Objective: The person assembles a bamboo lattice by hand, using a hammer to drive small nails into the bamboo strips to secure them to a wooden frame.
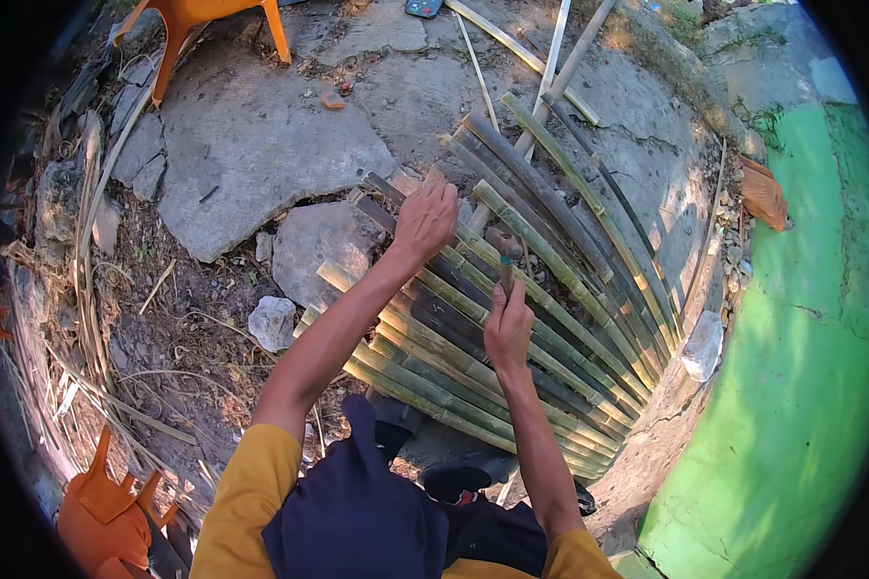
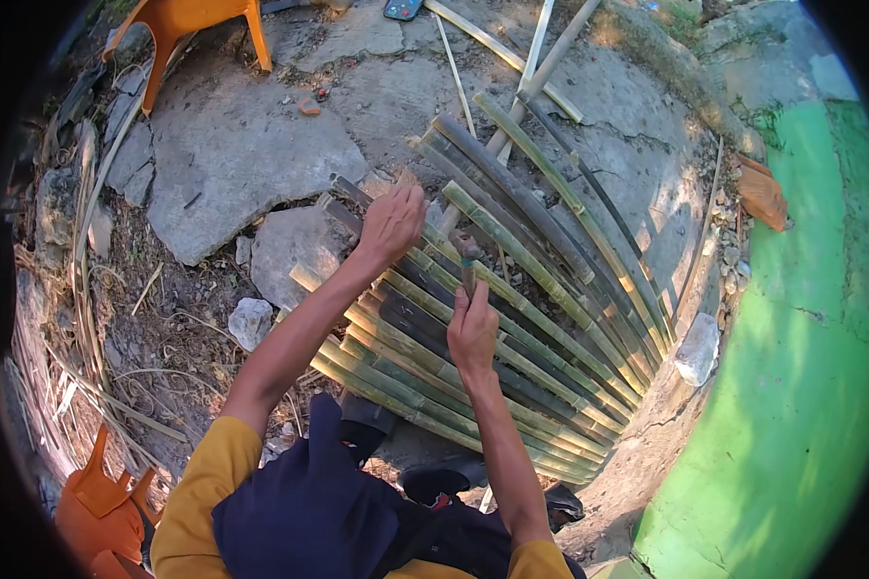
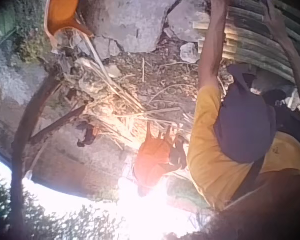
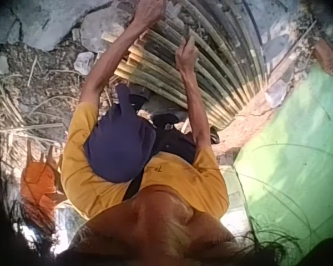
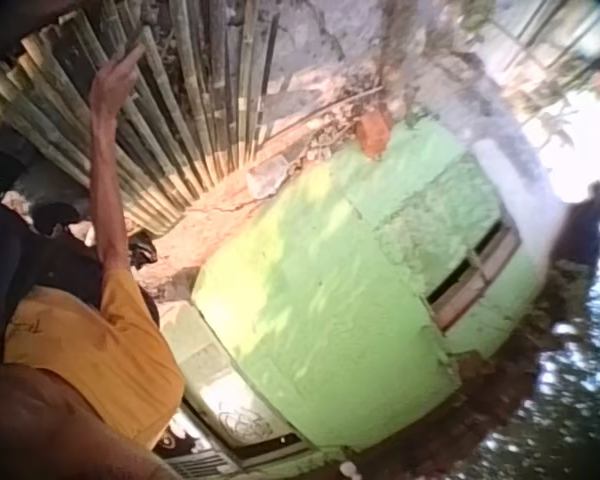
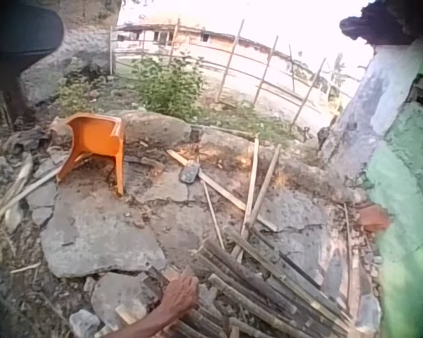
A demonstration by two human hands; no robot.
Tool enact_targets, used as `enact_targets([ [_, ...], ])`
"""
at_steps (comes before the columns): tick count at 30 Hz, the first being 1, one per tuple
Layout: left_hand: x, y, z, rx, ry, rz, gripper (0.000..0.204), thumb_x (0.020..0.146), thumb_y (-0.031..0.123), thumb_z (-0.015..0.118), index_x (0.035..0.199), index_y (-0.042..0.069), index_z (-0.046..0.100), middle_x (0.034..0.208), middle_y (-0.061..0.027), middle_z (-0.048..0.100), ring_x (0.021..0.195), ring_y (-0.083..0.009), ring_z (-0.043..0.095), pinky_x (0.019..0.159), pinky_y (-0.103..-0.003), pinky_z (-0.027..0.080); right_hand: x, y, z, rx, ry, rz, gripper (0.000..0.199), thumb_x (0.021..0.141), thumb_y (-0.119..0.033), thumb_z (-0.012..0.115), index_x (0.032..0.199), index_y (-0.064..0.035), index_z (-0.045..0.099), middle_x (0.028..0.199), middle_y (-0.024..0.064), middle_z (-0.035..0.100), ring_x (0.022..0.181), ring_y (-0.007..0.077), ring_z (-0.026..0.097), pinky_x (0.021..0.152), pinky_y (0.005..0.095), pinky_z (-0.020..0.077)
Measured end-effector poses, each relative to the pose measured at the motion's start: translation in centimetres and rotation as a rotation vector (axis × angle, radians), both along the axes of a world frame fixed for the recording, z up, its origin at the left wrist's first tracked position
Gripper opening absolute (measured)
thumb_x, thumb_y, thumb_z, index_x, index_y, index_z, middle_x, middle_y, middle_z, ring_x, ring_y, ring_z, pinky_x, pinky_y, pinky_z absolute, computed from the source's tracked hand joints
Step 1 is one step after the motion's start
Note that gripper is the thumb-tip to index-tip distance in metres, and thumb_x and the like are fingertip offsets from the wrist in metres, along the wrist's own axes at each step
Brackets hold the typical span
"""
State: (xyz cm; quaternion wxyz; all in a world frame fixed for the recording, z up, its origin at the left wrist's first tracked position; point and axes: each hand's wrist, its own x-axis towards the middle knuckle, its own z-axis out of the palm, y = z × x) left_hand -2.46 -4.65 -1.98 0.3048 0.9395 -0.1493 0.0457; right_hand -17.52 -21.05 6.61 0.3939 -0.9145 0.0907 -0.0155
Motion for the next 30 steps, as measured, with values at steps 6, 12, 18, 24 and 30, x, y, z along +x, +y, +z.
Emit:
enact_targets([
  [6,0.2,-1.5,-0.7,0.122,-0.159,0.065,0.015,0.098,0.022,0.06,0.093,0.008,0.059,0.087,-0.0137,0.066,0.088,-0.0307,0.066,0.078,-0.045,0.049,0.5,-1.0,-0.4,-0.009,-0.051,0.039,0.017,0.111,-0.018,0.052,0.109,-0.0009,0.051,0.068,0.0246,0.059,0.062,0.049,0.061,0.055,0.0542,0.0404],
  [12,0.3,-0.7,-0.6,0.163,-0.038,0.032,0.018,0.096,0.022,0.06,0.086,0.007,0.06,0.077,-0.0173,0.07,0.08,-0.0362,0.068,0.078,-0.049,0.048,0.5,-1.2,0.0,-0.015,0.068,0.145,0.015,0.11,-0.016,0.054,0.111,-0.0012,0.051,0.072,0.0257,0.062,0.068,0.0499,0.064,0.057,0.0562,0.0423],
  [18,0.5,-1.0,-0.1,0.147,-0.002,0.024,0.019,0.095,0.022,0.06,0.085,0.006,0.061,0.075,-0.0169,0.07,0.077,-0.0373,0.068,0.078,-0.049,0.047,0.7,-2.0,0.6,0.031,-0.052,0.073,0.019,0.112,-0.016,0.052,0.113,0.0023,0.054,0.076,0.0238,0.062,0.064,0.0443,0.064,0.058,0.0509,0.043],
  [24,0.1,-0.5,-0.4,0.182,-0.008,0.017,0.021,0.095,0.024,0.061,0.085,0.006,0.062,0.075,-0.0151,0.069,0.08,-0.0352,0.068,0.078,-0.049,0.046,1.4,-2.6,1.5,0.058,-0.092,0.119,0.013,0.11,-0.013,0.053,0.114,-0.0001,0.051,0.071,0.025,0.061,0.065,0.0483,0.064,0.055,0.0522,0.0433],
  [30,0.6,-1.7,-0.6,0.183,-0.013,0.028,0.021,0.095,0.023,0.06,0.085,0.005,0.063,0.077,-0.0154,0.07,0.083,-0.0355,0.068,0.08,-0.049,0.046,2.0,-4.0,-1.5,-0.059,-0.111,0.172,0.015,0.111,-0.015,0.052,0.11,0.0004,0.051,0.066,0.0238,0.058,0.061,0.0484,0.062,0.053,0.0516,0.0414],
])
